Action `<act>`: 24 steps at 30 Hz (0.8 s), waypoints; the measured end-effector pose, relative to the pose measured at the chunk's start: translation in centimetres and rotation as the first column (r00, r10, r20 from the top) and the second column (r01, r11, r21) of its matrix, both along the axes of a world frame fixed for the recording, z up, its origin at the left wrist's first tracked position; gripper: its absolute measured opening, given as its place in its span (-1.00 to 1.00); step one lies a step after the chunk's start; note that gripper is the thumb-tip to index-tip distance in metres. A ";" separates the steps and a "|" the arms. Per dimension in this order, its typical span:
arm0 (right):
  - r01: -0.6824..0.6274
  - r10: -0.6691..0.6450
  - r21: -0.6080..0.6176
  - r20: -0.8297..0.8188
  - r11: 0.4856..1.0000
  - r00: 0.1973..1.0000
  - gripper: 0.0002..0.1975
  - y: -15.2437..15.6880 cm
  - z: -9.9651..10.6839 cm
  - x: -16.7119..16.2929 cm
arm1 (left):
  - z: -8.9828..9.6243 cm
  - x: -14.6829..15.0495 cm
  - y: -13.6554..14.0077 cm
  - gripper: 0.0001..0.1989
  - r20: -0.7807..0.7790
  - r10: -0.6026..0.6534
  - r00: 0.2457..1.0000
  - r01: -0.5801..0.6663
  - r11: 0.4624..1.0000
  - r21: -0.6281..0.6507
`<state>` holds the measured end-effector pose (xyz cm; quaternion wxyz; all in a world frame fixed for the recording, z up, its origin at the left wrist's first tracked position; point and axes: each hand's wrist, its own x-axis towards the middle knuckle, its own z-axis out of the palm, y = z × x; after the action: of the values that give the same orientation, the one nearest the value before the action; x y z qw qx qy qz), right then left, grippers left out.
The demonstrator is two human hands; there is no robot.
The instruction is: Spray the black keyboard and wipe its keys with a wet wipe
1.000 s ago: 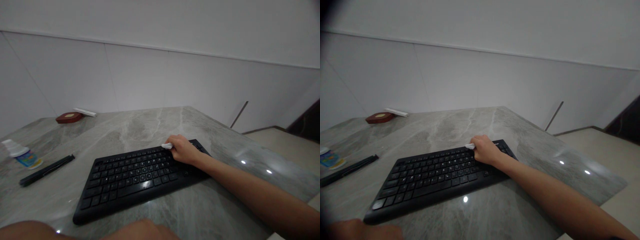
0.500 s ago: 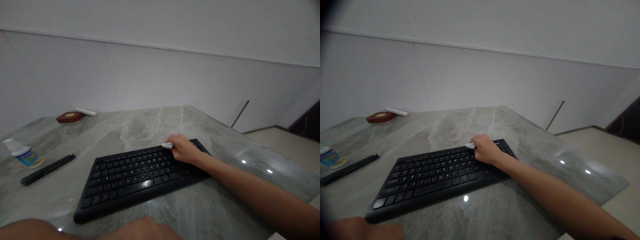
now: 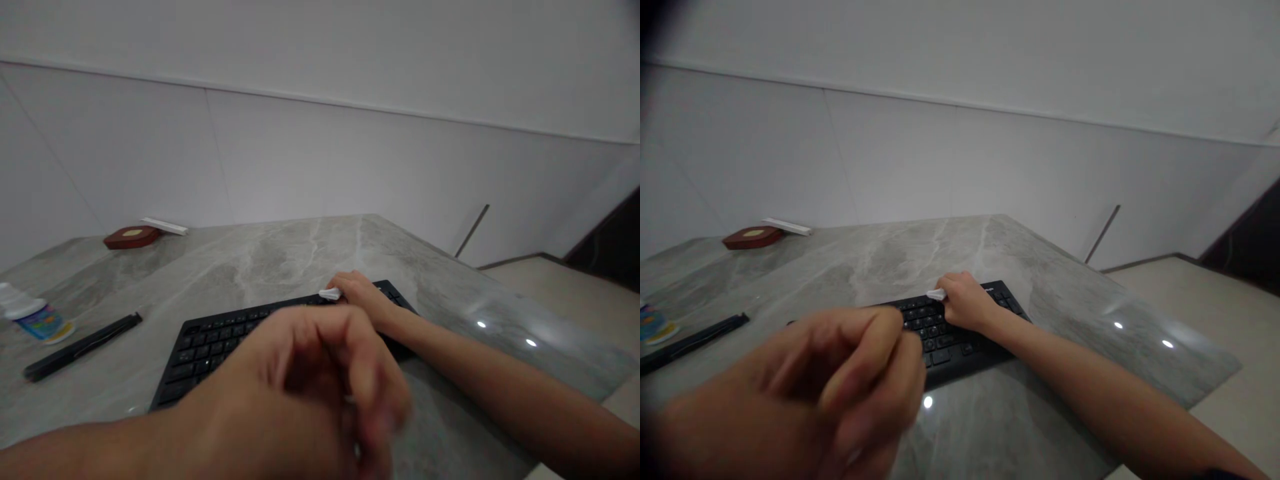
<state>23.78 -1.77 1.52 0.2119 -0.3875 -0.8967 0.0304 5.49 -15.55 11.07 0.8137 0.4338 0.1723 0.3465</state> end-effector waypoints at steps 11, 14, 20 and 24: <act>-0.021 0.021 0.016 -0.025 1.000 0.999 -0.90 -0.1 -0.1 0.0 | 0.9 0.1 2.6 -0.77 -0.037 0.188 0.981 -0.191 0.978 -0.089; -0.021 0.021 0.002 -0.012 1.000 1.000 -0.91 -0.2 0.1 -0.1 | 1.0 0.1 2.3 -0.76 -0.025 0.172 0.985 -0.174 0.981 -0.087; -0.005 0.005 0.002 -0.008 1.000 1.000 -0.92 -0.2 0.1 -0.1 | 1.3 -0.1 2.4 -0.77 -0.005 0.164 0.986 -0.164 0.983 -0.084; -0.005 0.005 0.008 0.023 1.000 1.000 -0.87 -0.2 0.2 -0.1 | 1.4 0.0 2.1 -0.83 -0.050 0.149 0.988 -0.151 0.988 -0.043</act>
<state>23.71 -1.96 1.68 0.2032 -0.3845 -0.9002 0.0231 5.50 -13.46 12.46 0.7909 0.4086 0.2312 0.3925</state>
